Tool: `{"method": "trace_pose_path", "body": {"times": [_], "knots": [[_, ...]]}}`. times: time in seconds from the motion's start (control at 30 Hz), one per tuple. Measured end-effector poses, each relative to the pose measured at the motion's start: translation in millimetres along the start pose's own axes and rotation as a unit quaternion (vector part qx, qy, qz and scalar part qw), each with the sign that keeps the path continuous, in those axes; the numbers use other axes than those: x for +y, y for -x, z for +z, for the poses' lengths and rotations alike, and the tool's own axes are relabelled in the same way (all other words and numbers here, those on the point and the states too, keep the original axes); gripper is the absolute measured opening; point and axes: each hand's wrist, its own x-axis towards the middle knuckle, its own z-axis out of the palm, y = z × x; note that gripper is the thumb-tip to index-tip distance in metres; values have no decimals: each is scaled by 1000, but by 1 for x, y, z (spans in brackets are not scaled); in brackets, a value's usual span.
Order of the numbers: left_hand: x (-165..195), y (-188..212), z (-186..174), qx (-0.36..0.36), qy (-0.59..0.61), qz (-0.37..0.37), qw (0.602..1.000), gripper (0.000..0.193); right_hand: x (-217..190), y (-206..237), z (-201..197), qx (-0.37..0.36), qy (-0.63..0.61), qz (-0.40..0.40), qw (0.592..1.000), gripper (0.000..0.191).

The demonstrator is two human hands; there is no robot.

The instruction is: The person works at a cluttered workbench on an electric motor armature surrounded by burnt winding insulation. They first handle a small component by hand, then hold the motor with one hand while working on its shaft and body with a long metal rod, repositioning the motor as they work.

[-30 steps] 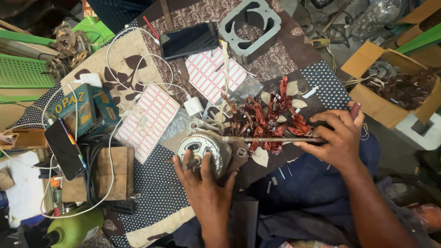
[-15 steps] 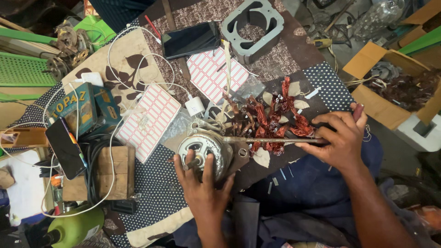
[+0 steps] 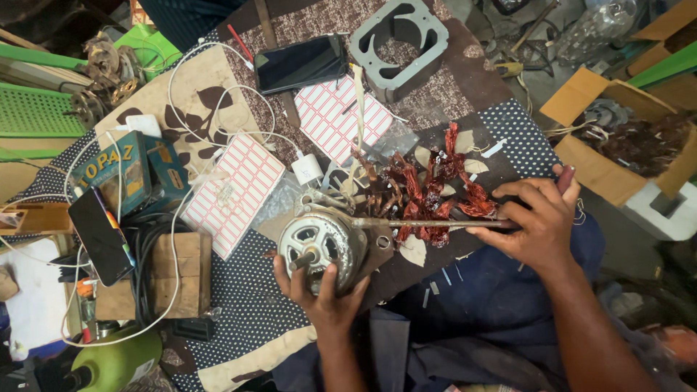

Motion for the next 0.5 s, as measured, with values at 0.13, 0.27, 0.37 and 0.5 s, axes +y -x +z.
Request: {"method": "trace_pose_path", "body": {"times": [0.13,0.27,0.37,0.5], "knots": [[-2,-1,2,8,3,-6,1000,85,0,-2,0,1,0,-2,1000,45],[-2,-2,3,17,8,-3,1000,84,0,-2,1,8,-2,-2,1000,45],[-2,0,3,16,21,-17,1000,85,1,1,1,7,-6,1,1000,43],[-3,3,3,9,36,-31,999,87,2,2,2,4,-10,7,1000,42]]}}
